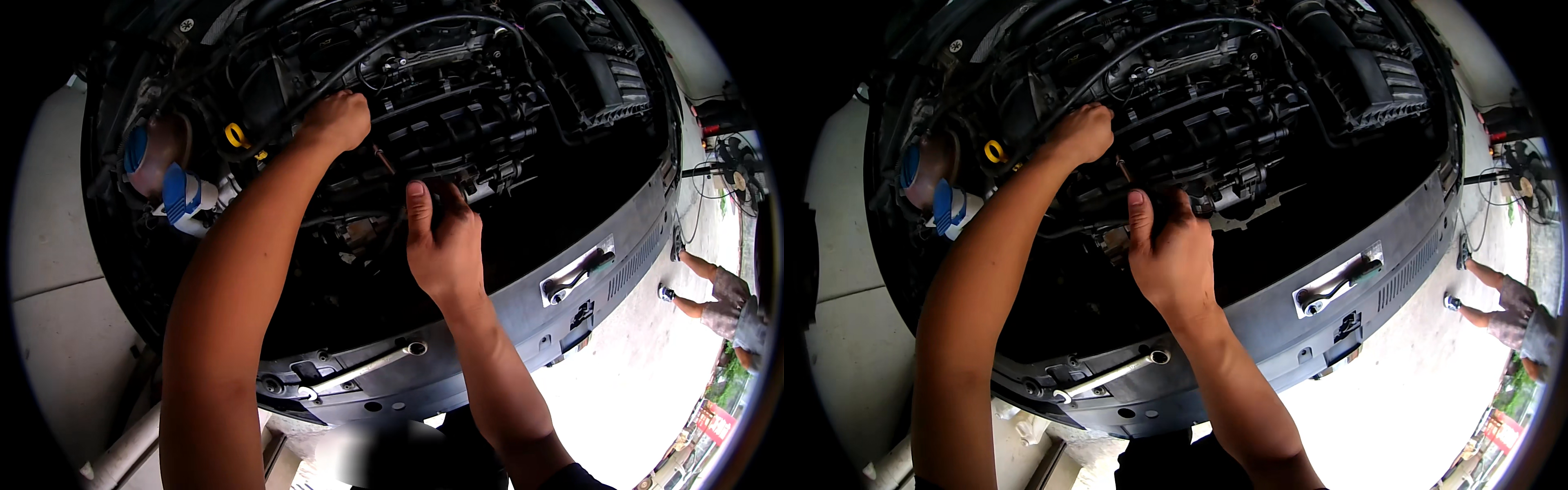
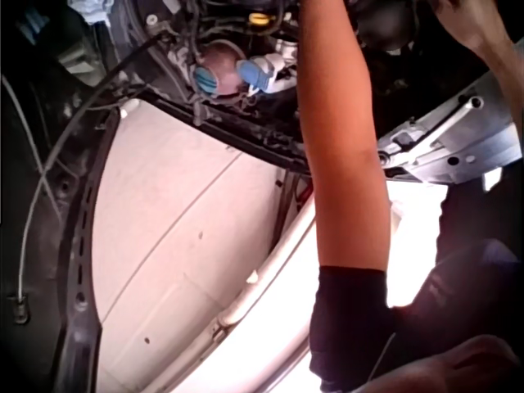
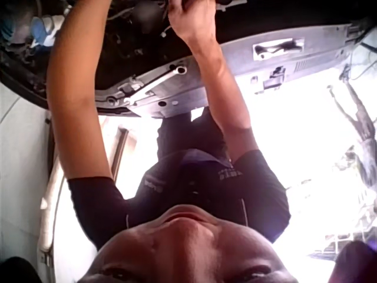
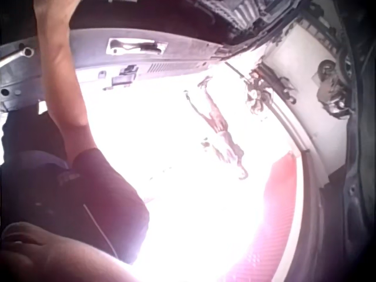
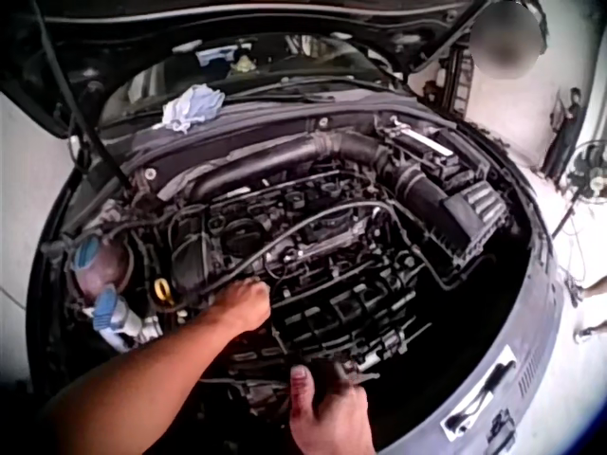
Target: The person removes a component from the car engine using a socket wrench, retrieves a different attachment from a tool case on the ground, and uses it to work on another part of the engine block.
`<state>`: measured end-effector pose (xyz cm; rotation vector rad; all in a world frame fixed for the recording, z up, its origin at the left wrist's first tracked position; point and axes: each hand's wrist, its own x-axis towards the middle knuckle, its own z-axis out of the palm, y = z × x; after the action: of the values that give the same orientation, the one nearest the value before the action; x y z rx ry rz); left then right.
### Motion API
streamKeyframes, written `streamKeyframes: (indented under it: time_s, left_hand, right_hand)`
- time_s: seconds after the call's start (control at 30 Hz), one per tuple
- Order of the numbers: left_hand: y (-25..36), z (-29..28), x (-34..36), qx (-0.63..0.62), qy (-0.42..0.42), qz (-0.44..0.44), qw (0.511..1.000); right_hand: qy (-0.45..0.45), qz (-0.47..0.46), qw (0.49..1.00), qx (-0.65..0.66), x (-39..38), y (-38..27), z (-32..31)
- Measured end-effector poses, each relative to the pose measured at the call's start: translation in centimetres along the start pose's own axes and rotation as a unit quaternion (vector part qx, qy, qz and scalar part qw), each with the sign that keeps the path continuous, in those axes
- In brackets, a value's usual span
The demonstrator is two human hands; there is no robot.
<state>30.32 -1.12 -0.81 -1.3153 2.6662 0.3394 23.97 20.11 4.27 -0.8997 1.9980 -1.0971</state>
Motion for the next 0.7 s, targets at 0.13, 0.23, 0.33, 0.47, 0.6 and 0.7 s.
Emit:
streamKeyframes:
  time_s: [0.13,0.23,0.33,0.47,0.6,0.7]
  left_hand:
    - [0.2,-0.2,0.1,-0.004,-0.009,-0.004,1.000]
    - [0.2,-0.4,0.1,-0.012,-0.020,-0.006,1.000]
    - [0.3,-0.9,0.2,0.002,-0.047,-0.017,0.999]
    - [0.9,-1.7,-0.4,0.013,-0.057,-0.029,0.998]
    - [1.0,-1.6,-0.4,0.010,-0.043,-0.030,0.999]
    - [0.9,-1.2,-0.3,0.003,-0.058,-0.026,0.998]
  right_hand:
    - [0.171,-0.220,0.958,-0.062,-0.1,0.3,1.1]
    - [0.147,-0.187,0.971,0.027,-0.2,0.4,1.6]
    - [0.047,-0.059,0.997,0.031,-0.6,-0.5,0.9]
    - [0.117,-0.178,0.976,-0.032,-0.8,0.2,0.9]
    - [0.172,-0.270,0.947,-0.010,-0.1,1.1,1.3]
    - [0.049,-0.018,0.998,0.045,-0.5,-0.2,1.0]
